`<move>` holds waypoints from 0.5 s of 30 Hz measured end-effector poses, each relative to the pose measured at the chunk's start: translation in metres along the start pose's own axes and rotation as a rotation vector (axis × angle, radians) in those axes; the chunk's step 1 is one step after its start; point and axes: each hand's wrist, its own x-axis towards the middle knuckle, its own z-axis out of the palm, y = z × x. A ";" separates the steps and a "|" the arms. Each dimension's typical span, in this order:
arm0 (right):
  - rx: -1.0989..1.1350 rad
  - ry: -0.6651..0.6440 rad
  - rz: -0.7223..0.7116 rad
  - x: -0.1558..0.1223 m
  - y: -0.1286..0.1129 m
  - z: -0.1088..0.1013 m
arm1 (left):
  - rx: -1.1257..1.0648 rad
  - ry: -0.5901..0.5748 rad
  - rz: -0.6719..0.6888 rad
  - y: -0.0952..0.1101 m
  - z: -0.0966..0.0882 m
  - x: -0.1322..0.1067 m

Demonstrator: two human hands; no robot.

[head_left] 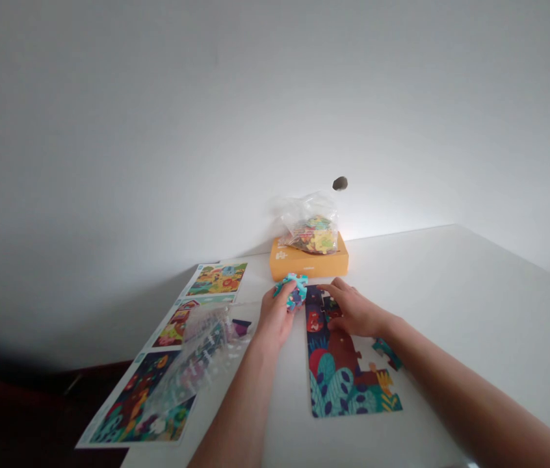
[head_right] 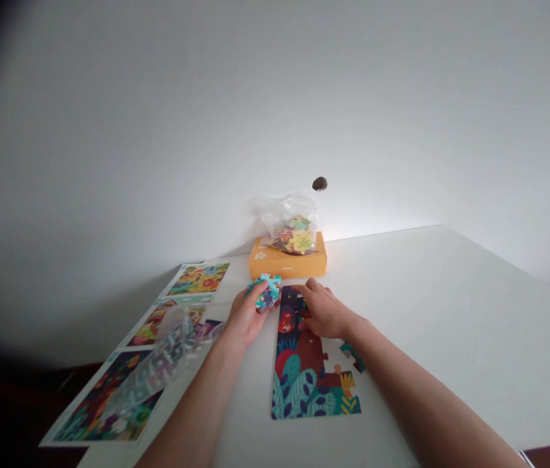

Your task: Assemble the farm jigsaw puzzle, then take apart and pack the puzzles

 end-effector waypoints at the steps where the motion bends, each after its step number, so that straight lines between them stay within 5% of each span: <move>1: 0.021 0.006 0.004 0.000 0.001 0.001 | -0.011 0.004 -0.019 0.000 -0.001 0.001; 8: 0.156 0.093 0.027 0.006 0.004 0.005 | -0.048 -0.008 -0.082 0.003 -0.003 0.001; 15: 0.277 0.214 0.096 0.008 0.004 0.016 | 0.205 -0.185 -0.092 0.002 0.005 -0.012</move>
